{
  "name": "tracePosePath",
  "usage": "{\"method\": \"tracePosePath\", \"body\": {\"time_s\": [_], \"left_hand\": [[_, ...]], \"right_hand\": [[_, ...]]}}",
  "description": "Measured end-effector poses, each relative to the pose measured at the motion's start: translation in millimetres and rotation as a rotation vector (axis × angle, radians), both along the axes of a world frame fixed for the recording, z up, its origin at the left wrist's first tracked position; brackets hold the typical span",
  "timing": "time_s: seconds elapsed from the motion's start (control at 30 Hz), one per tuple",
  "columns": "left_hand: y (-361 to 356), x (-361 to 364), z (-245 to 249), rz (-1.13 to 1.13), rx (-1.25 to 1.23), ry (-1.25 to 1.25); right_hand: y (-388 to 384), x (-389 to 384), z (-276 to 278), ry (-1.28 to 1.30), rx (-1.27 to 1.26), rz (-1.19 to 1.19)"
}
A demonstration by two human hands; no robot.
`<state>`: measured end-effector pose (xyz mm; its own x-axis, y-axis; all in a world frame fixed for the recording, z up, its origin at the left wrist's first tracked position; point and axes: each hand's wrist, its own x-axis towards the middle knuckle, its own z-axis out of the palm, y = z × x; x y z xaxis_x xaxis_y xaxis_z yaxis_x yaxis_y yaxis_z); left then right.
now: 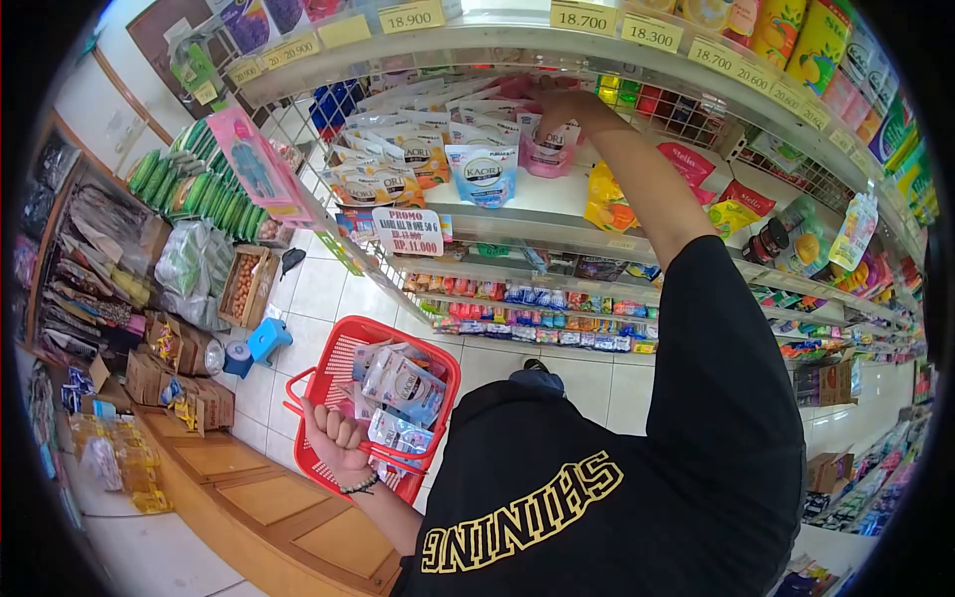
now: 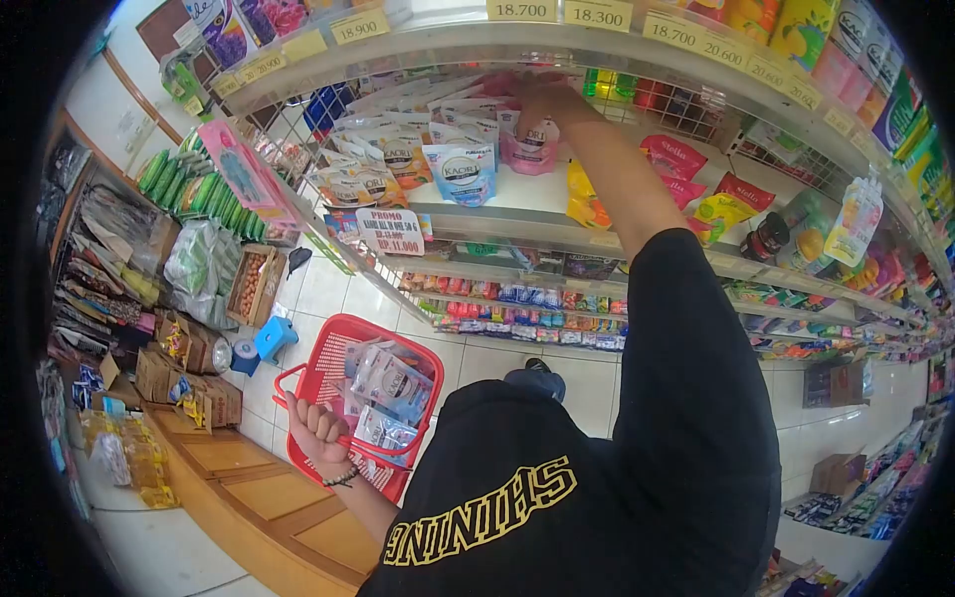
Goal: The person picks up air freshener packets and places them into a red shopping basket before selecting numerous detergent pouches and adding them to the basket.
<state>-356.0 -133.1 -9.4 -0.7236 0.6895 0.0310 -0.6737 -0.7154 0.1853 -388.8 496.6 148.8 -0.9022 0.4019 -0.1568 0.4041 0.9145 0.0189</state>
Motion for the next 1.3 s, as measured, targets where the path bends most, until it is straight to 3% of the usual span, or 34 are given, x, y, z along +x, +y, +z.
{"method": "tracePosePath", "body": {"time_s": [0.17,0.23,0.43,0.63,0.77,0.97,1.03,1.3], "left_hand": [[-0.3,5.9,-6.2,0.006,-0.002,-0.019],[0.6,7.7,-7.8,0.009,-0.021,-0.009],[-2.8,10.4,-14.3,0.007,-0.046,-0.03],[-3.9,14.0,-19.0,-0.007,-0.039,0.014],[-1.5,15.4,-18.3,-0.002,-0.04,-0.004],[-0.8,15.7,-18.5,-0.019,-0.017,-0.012],[-0.7,17.0,-17.4,-0.017,-0.02,-0.001],[17.2,14.0,-5.7,-0.027,-0.069,-0.05]], "right_hand": [[15.5,-3.2,-14.7,0.047,-0.023,-0.016],[22.6,-3.3,-16.3,0.114,-0.115,0.064],[38.5,-4.5,-20.5,0.122,-0.058,0.173],[44.4,1.3,-24.6,0.149,-0.136,0.088],[32.1,6.3,-12.6,0.112,-0.13,0.126],[71.4,-3.3,-40.4,0.256,-0.175,0.191],[77.7,-3.5,-42.0,0.268,-0.294,0.191],[73.3,17.8,-42.2,0.489,-0.031,0.238]]}}
